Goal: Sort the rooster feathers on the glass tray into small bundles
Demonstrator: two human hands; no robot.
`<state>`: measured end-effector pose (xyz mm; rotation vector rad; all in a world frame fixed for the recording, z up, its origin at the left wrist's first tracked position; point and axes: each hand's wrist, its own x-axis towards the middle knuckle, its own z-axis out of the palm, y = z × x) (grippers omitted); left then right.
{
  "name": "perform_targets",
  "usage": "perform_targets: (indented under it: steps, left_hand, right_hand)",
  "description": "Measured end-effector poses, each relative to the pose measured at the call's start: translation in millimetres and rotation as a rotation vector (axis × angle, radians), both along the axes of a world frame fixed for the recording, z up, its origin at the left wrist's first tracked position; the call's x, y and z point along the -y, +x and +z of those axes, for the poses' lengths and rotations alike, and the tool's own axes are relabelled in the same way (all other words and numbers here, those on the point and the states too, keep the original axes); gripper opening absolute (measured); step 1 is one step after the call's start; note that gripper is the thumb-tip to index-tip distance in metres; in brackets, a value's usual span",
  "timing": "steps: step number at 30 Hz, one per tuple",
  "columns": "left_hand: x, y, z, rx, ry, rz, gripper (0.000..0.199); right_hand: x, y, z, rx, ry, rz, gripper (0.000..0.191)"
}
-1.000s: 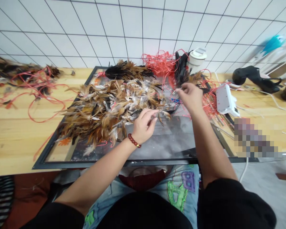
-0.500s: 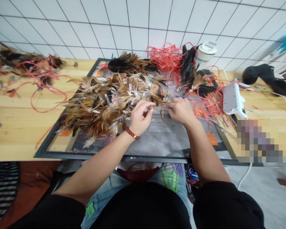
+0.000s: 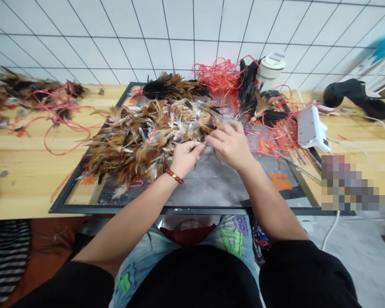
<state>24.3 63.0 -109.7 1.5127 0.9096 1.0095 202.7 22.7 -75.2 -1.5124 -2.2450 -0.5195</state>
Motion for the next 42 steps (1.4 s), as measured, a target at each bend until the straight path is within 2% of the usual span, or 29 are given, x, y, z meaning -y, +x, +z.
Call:
perform_targets:
  steps: [3, 4, 6, 8, 10, 14, 18, 20, 21, 24, 26, 28, 31, 36, 42]
  left_hand:
    - [0, -1, 9.1, 0.183, -0.337, -0.076, 0.015]
    - [0, -2, 11.6, 0.239, -0.41, -0.104, 0.012]
    - [0, -3, 14.6, 0.319, -0.509, -0.144, 0.013]
    - [-1, -5, 15.4, 0.368, -0.573, -0.156, 0.015]
    - [-3, -6, 15.3, 0.402, -0.619, -0.152, 0.014]
    - [-5, -8, 16.5, 0.432, -0.657, -0.124, 0.01]
    - [-3, -8, 19.1, 0.43, -0.662, -0.103, 0.006]
    - [-2, -8, 20.5, 0.43, -0.666, -0.088, 0.008]
    - [-2, -8, 21.2, 0.429, -0.671, -0.081, 0.009]
    - [-1, -9, 23.7, 0.434, -0.679, -0.059, 0.011]
    - [0, -9, 24.8, 0.44, -0.679, -0.046, 0.012]
    - [1, -9, 25.0, 0.429, -0.683, -0.045, 0.011]
    - [2, -8, 24.2, 0.385, -0.705, -0.072, 0.011]
    - [4, -7, 24.7, 0.354, -0.764, -0.146, 0.012]
    - [3, -7, 24.2, 0.326, -0.78, -0.202, 0.008]
  right_hand:
    - [-1, 19, -0.6, -0.111, 0.068, -0.204, 0.029]
    - [-2, 25, -1.8, -0.131, 0.048, -0.209, 0.029]
    - [-4, 34, -5.5, -0.14, -0.072, -0.089, 0.03]
    - [-7, 37, -10.0, -0.129, -0.215, 0.095, 0.033]
    - [-9, 35, -14.5, -0.117, -0.279, 0.191, 0.038]
    - [-11, 29, -22.2, -0.075, -0.238, 0.136, 0.045]
    - [-15, 26, -29.8, -0.077, -0.24, 0.099, 0.029]
    - [-18, 26, -31.9, -0.223, -0.202, 0.064, 0.021]
    - [-19, 26, -32.0, -0.363, -0.164, 0.037, 0.017]
    - [-20, 24, -28.4, -0.986, -0.129, -0.015, 0.015]
    - [-19, 18, -24.4, -1.378, -0.258, 0.026, 0.026]
    - [-18, 10, -21.9, -1.605, -0.424, 0.098, 0.036]
    - [-16, -6, -24.4, -1.68, -0.496, 0.155, 0.042]
    - [-18, -26, -35.1, -1.595, -0.376, 0.186, 0.041]
    - [-17, -29, -34.4, -1.557, -0.363, 0.212, 0.041]
